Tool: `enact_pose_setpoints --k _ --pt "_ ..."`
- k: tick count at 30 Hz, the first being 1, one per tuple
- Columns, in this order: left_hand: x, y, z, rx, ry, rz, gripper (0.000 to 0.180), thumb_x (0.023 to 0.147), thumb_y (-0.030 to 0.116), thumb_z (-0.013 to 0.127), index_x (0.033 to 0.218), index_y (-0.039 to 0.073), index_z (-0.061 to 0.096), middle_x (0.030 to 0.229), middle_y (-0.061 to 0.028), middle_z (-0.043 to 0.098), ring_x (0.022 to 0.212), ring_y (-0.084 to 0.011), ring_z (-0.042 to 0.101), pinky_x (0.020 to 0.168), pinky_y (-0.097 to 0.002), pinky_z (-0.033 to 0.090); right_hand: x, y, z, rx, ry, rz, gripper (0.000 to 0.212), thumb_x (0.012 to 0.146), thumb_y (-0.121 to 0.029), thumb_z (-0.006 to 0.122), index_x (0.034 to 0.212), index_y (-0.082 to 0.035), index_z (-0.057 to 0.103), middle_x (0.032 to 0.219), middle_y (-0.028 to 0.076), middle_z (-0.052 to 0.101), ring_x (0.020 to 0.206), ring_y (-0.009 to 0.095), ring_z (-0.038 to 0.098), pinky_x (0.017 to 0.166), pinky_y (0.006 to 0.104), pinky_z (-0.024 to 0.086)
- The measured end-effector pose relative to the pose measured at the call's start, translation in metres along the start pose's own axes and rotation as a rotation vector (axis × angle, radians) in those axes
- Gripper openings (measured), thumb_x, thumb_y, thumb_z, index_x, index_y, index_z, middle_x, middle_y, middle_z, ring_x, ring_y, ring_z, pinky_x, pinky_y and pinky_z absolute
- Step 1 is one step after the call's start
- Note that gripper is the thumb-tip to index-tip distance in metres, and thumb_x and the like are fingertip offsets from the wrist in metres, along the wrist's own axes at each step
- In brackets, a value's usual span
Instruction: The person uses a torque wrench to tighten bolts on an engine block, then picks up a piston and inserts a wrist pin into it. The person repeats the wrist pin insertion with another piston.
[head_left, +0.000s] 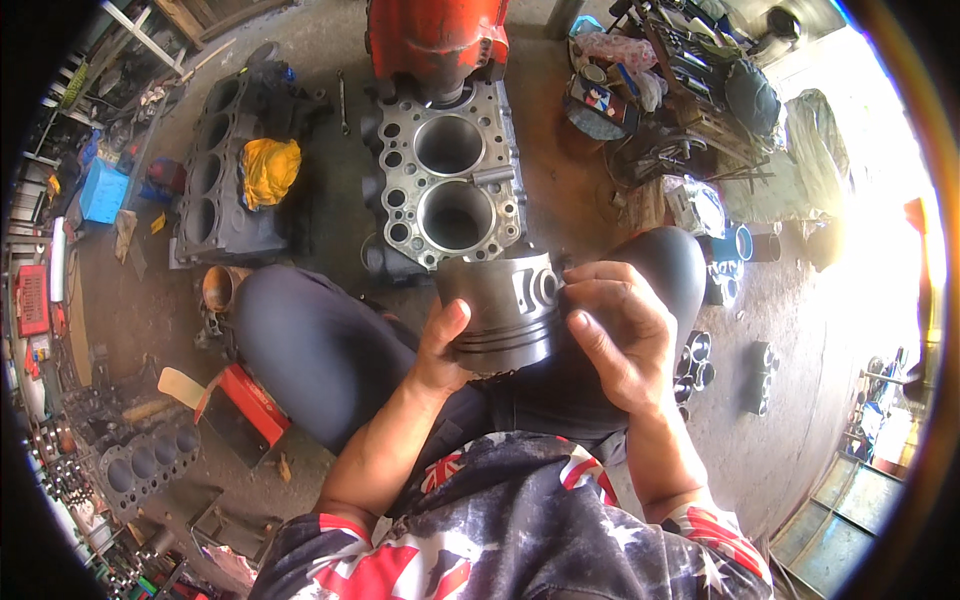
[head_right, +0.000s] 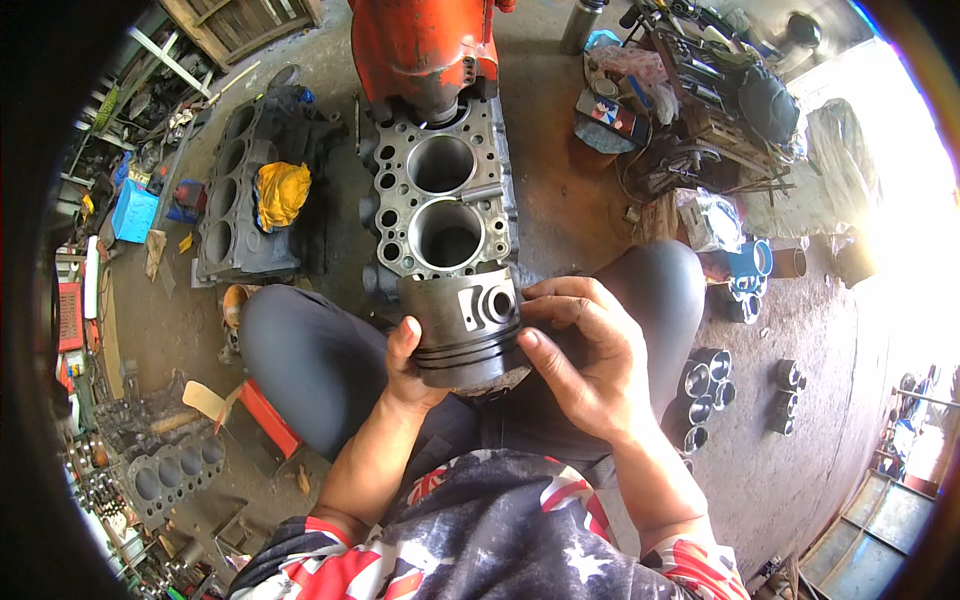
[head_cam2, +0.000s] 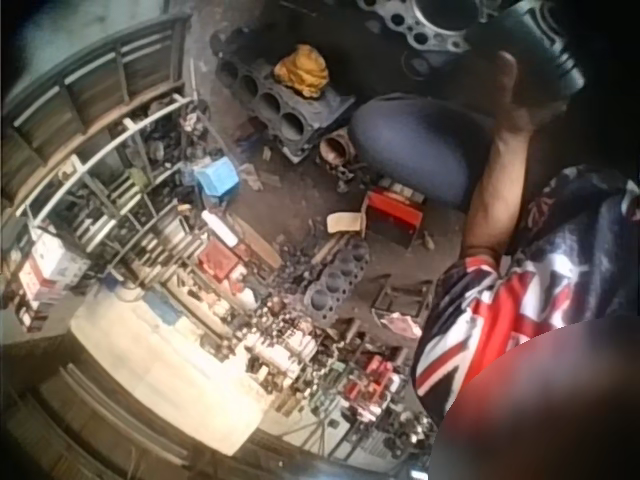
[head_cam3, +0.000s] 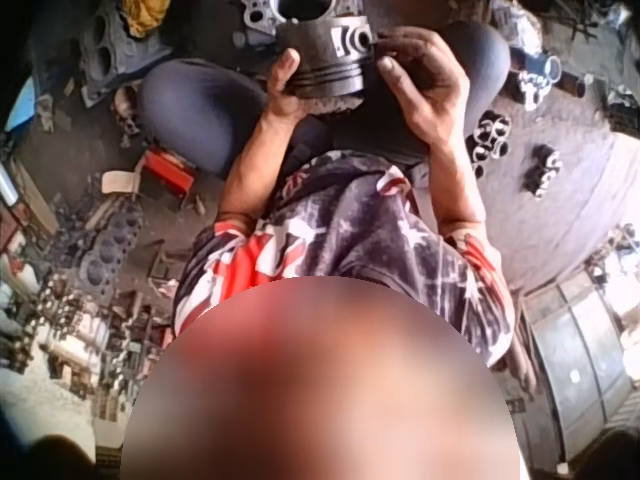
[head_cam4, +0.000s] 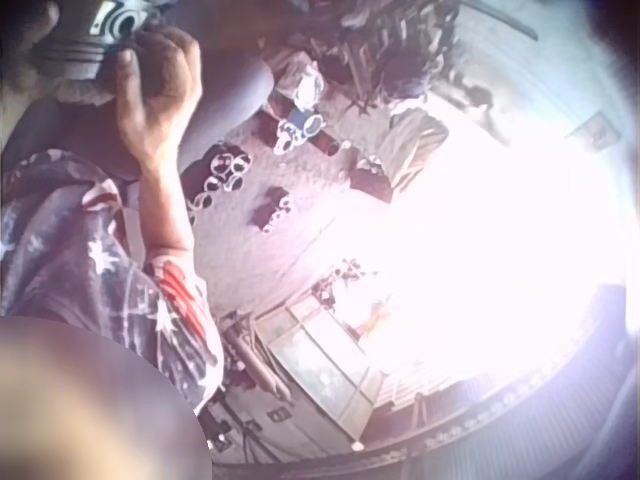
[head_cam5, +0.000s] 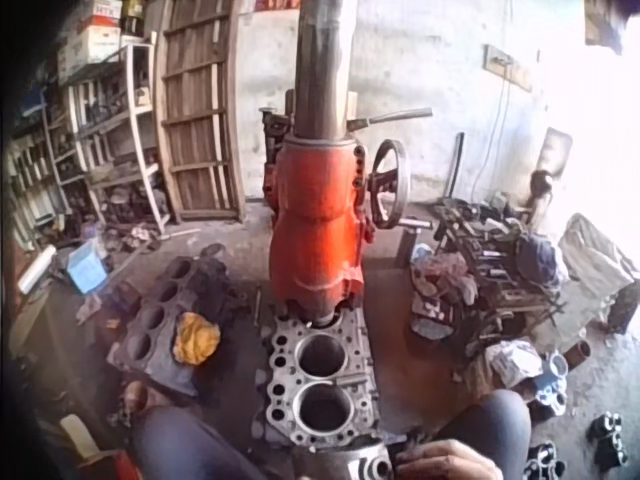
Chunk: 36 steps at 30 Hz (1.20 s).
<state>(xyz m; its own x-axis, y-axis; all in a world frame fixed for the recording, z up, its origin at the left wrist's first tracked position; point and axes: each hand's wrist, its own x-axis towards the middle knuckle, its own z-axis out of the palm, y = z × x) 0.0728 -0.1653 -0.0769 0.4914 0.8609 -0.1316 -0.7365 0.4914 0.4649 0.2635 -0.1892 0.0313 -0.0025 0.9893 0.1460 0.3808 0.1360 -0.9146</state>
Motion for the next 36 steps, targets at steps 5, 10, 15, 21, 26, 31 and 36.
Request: enact_pose_setpoints --k 5,10,15,21,26,31,36 --pt "-0.006 -0.001 -0.006 -0.199 -0.102 -0.105 0.091 0.084 0.054 0.075 0.146 -0.004 0.043 0.138 -0.0203 0.059 0.123 -0.0311 0.062 0.106 -0.0465 0.05 -0.004 0.001 0.0 -0.035 0.017 -0.021 0.01 0.087 0.002 0.073 0.097 0.004 0.073 0.105 0.014 0.069 0.099 0.024 0.067 0.088 0.0319 0.052" --pt "-0.01 -0.001 -0.01 -0.313 -0.146 -0.122 0.095 0.079 0.05 0.08 0.148 -0.004 0.041 0.14 -0.021 0.057 0.125 -0.0315 0.06 0.111 -0.0467 0.047 -0.007 0.001 0.001 0.035 0.064 -0.035 0.01 0.086 0.004 0.072 0.096 0.004 0.072 0.101 0.015 0.07 0.098 0.023 0.067 0.088 0.0323 0.052" --pt "-0.014 -0.001 -0.013 -0.325 -0.112 -0.134 0.103 0.074 0.054 0.084 0.149 -0.003 0.04 0.144 -0.0235 0.054 0.126 -0.0334 0.059 0.109 -0.0513 0.049 -0.009 0.005 0.002 0.078 0.106 -0.004 0.009 0.087 0.002 0.072 0.096 0.004 0.071 0.103 0.015 0.069 0.097 0.022 0.066 0.088 0.0311 0.05" --pt "-0.011 0.011 -0.008 -0.396 -0.15 -0.053 0.126 0.069 0.079 0.074 0.152 -0.004 0.031 0.14 -0.0282 0.05 0.126 -0.0447 0.054 0.109 -0.0611 0.045 -0.009 0.015 0.008 0.113 0.093 0.037 0.013 0.088 0.0 0.072 0.101 0.004 0.07 0.106 0.013 0.068 0.091 0.017 0.063 0.082 0.0288 0.05" --pt "-0.01 0.033 -0.002 -0.35 -0.109 0.123 0.13 0.062 0.09 0.068 0.147 -0.004 0.038 0.131 -0.0247 0.055 0.113 -0.036 0.059 0.094 -0.05 0.049 -0.01 0.018 0.013 0.015 0.044 0.053 0.017 0.087 -0.003 0.074 0.103 0.002 0.071 0.103 0.012 0.069 0.088 0.018 0.064 0.078 0.0292 0.051" --pt "-0.011 0.042 -0.002 -0.355 -0.056 0.233 0.121 0.069 0.09 0.062 0.142 -0.004 0.043 0.121 -0.0225 0.059 0.102 -0.0331 0.059 0.086 -0.0425 0.046 -0.01 0.015 0.014 -0.115 -0.031 0.033 0.022 0.086 -0.012 0.078 0.105 -0.001 0.072 0.105 0.012 0.07 0.091 0.024 0.069 0.076 0.0325 0.054" --pt "-0.009 0.048 -0.013 -0.395 -0.176 0.248 0.115 0.067 0.084 0.07 0.152 0.012 0.041 0.14 -0.0172 0.054 0.122 -0.0355 0.055 0.098 -0.0488 0.043 -0.011 0.015 0.016 -0.144 -0.058 0.013 0.025 0.086 -0.014 0.08 0.105 -0.001 0.072 0.106 0.012 0.07 0.091 0.025 0.07 0.075 0.0339 0.055"
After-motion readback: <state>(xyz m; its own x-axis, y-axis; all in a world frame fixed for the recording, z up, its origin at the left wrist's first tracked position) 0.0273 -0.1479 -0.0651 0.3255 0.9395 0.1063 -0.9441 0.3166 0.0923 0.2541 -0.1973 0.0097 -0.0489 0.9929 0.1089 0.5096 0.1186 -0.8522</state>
